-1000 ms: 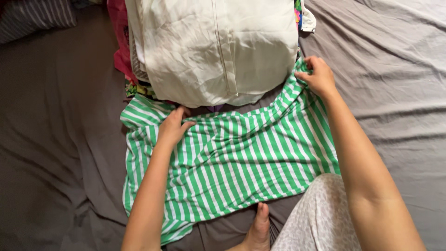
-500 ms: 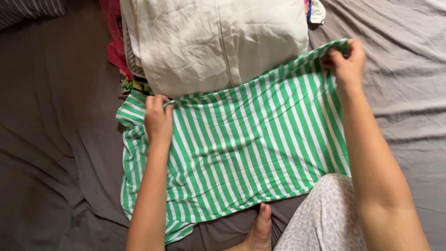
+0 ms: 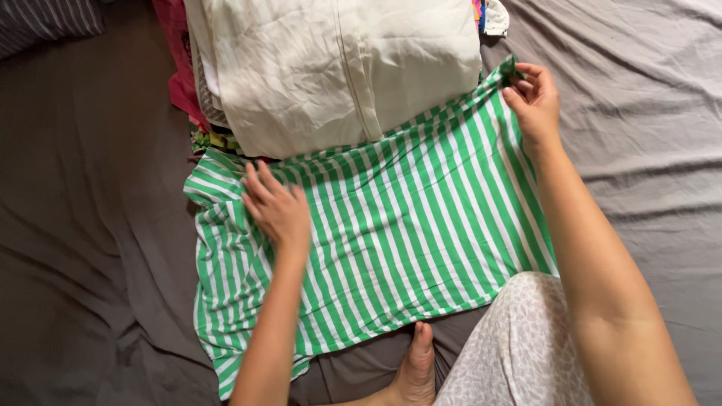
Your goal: The person sits on a bed and folds two shirts by hand, smoothing the fabric and aligning the edges before placing them in a stack.
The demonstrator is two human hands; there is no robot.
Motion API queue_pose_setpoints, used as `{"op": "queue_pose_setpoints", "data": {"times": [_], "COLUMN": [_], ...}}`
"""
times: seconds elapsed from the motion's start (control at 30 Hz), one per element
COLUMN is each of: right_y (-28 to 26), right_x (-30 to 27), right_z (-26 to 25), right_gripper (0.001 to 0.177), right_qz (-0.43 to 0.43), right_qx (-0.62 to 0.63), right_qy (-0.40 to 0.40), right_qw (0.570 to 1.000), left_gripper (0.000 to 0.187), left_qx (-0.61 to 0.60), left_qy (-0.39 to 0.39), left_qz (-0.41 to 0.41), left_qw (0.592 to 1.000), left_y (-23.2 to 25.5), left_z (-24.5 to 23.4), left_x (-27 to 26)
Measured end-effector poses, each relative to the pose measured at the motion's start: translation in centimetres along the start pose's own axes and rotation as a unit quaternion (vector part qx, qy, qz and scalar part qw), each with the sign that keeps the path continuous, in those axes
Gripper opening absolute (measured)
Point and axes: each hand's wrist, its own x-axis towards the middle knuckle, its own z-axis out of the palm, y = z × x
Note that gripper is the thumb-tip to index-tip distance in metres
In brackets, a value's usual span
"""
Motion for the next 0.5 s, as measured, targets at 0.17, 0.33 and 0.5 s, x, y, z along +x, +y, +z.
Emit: {"op": "queue_pose_setpoints", "data": {"times": [0.17,0.33,0.5], "right_y": [-0.7,-1.5,-1.1], "right_x": [-0.6,-0.4,0.1], "right_z": [1.0,1.0,-0.1], "right_gripper": [0.046,0.044,0.039], "right_qz": [-0.073,-0.055,-0.073], "right_qx": [-0.033,-0.049,-0.064], "right_qy": [-0.048,-0.056,-0.043], "right_qw": [0.996,0.996,0.994], "left_gripper": [0.058,0.086,0.120], "left_qx": [-0.190,-0.126,-0.066], "left_qy": [-0.207,-0.278,-0.313], "left_qz": [0.152,0.192,0.152], "left_qw": [0.947,0.933,0.935], "left_y": [4.2,6.1,6.6], "left_z": [0.9,0.4,-0.1], "left_x": [-6.1,-4.2,-2.0]}}
